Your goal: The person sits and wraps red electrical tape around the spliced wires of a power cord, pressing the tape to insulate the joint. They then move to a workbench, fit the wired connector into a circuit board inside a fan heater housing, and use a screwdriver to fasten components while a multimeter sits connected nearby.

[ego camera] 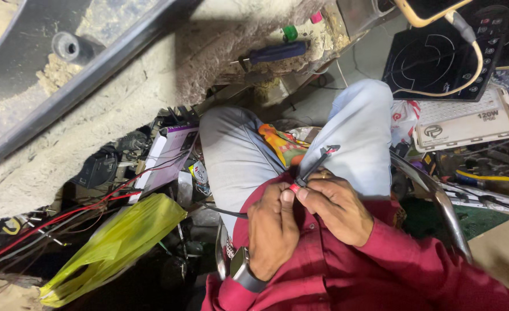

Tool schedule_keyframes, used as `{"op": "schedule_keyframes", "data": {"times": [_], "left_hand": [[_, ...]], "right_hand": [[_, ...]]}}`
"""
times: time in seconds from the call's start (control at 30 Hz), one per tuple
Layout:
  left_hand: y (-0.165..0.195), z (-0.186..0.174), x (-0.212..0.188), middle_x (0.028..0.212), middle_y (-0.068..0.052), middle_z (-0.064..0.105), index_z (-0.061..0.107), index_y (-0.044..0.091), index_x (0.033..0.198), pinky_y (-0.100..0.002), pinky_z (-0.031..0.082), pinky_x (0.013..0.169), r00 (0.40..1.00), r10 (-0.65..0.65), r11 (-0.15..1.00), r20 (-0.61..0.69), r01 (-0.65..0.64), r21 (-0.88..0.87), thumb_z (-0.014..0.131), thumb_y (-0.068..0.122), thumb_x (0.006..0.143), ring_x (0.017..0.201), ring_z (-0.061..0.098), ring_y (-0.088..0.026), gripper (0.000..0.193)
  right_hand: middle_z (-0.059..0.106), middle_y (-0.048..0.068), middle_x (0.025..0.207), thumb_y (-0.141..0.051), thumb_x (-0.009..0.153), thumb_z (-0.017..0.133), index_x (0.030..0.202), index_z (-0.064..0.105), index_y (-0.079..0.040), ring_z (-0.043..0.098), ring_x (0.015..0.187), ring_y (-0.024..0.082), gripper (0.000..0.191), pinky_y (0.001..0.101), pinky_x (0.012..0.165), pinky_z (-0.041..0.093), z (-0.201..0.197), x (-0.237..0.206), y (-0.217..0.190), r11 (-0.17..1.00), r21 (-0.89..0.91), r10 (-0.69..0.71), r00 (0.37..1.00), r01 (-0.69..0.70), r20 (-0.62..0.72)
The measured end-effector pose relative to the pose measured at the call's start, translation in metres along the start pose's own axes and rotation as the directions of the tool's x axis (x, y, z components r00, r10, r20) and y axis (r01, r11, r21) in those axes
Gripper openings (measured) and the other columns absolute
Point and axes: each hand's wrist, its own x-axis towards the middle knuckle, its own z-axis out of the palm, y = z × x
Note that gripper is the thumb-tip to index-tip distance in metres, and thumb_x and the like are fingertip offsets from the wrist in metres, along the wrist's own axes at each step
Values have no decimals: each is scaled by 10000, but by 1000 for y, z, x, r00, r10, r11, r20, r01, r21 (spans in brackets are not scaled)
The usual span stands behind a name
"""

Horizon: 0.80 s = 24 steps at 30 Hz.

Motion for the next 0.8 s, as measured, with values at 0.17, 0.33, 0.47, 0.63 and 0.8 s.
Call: {"op": "schedule_keyframes", "data": {"times": [0.17, 0.33, 0.47, 0.63, 0.8], "left_hand": [[2, -3, -10, 840, -131, 734, 657, -31, 1031, -330, 546, 702, 998, -55, 957, -41, 41, -288, 524, 205, 1082, 763, 679, -205, 276], [1, 3, -15, 798, -9, 628, 669, -29, 1022, -243, 448, 646, 986, -162, 813, 37, 155, -561, 541, 218, 1083, 721, 503, -69, 285], [-1, 4, -8, 808, 17, 589, 644, -30, 1062, -225, 408, 631, 979, -117, 735, 170, 200, -648, 536, 211, 1091, 715, 458, -54, 265], [6, -10, 0, 743, -97, 639, 642, -14, 1050, -321, 472, 574, 983, -54, 969, 173, 93, -229, 542, 217, 1086, 658, 568, -189, 254], [18, -6, -6, 788, -249, 672, 582, -35, 1065, -510, 462, 583, 993, 71, 962, 91, -92, 256, 599, 237, 1002, 711, 635, -460, 280]], "right_hand": [[619, 86, 835, -186, 982, 570, 924, 707, -11, 568, 861, 227, 230, 350, 821, 463, 2, -11, 11, 970, 14, -242, 970, 242, -28], [666, 129, 1084, -200, 1038, 519, 1135, 696, -9, 580, 1137, 284, 277, 445, 1130, 351, 0, -7, 27, 900, -17, -435, 900, 435, -15], [638, 143, 1158, -221, 1007, 526, 1159, 674, 1, 553, 1162, 295, 307, 396, 1059, 400, -1, -1, 41, 941, 65, -331, 943, 331, -1], [677, 112, 1046, -216, 959, 566, 1065, 715, -23, 597, 1071, 274, 266, 382, 999, 450, -2, 4, 45, 989, 59, -137, 990, 134, 40], [656, 124, 1165, -184, 989, 532, 1101, 705, -4, 526, 1186, 287, 274, 407, 1050, 395, -4, 16, 40, 927, 31, -375, 926, 374, 50]]}}
